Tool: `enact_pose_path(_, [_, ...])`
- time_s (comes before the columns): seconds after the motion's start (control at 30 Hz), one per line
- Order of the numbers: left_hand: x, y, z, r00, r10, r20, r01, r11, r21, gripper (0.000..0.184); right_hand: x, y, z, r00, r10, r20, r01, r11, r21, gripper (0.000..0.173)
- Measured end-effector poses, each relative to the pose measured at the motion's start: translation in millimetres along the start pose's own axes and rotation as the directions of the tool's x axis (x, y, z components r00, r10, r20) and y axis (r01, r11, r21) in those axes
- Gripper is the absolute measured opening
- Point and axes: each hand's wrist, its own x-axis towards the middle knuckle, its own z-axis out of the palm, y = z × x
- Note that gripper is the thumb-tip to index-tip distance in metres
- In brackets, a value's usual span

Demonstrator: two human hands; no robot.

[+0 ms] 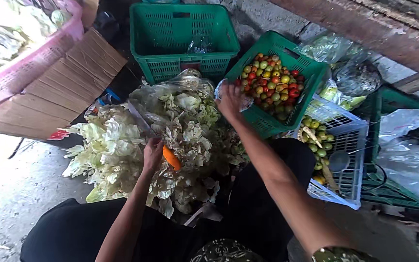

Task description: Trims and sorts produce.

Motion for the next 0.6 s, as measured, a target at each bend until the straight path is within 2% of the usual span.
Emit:
enact_pose_path(0.07, [9.1, 5.7, 16.2, 0.999, 0.016, -0.049, -0.015, 1.000, 0.019, 0.035, -62.3, -40.0, 29.5, 0.964, 0.005, 0.266, -0.044, 0.989, 0.143, 0.044])
enact_pose_path(0.13, [23.8, 15.2, 30.9, 0.995, 0.033, -0.096, -0.028, 0.998, 0.052, 0.035, -121.2, -60.5, 115.4, 0.846, -0.127, 0.517, -0.018, 0.964, 0.266, 0.042])
enact_pose_path(0.2, [39.6, 25.3, 37.9, 0.989, 0.100, -0.105, -0.086, 0.988, 0.124, 0.036, -170.4, -78.0, 178.3, 0.783, -0.236, 0.575, 0.099, 0.961, 0.259, 0.050])
enact_pose_path(0.27, [61.8, 35.0, 33.9, 0.972, 0.217, -0.092, -0.188, 0.949, 0.254, 0.036, -188.2, -94.9, 210.8, 0.835, -0.212, 0.508, 0.097, 0.965, 0.243, 0.052])
enact_pose_path(0.33, [85.8, 52.6, 23.8, 0.956, 0.291, -0.023, -0.261, 0.888, 0.379, 0.035, -187.4, -104.3, 219.0, 0.883, -0.166, 0.438, 0.076, 0.974, 0.216, 0.051])
enact_pose_path(0.4, [115.6, 67.1, 15.5, 0.954, 0.294, 0.060, -0.287, 0.836, 0.468, 0.037, -185.3, -112.5, 214.6, 0.889, -0.145, 0.434, 0.060, 0.977, 0.203, 0.050])
enact_pose_path(0.53, [188.8, 76.8, 21.1, 0.971, 0.086, 0.224, -0.214, 0.736, 0.642, 0.043, -178.4, -126.0, 196.7, 0.872, -0.069, 0.485, -0.024, 0.983, 0.184, 0.063])
enact_pose_path(0.6, [212.3, 80.3, 21.8, 0.966, -0.031, 0.255, -0.165, 0.687, 0.708, 0.041, -170.5, -131.4, 195.5, 0.818, -0.031, 0.574, -0.069, 0.986, 0.151, 0.069])
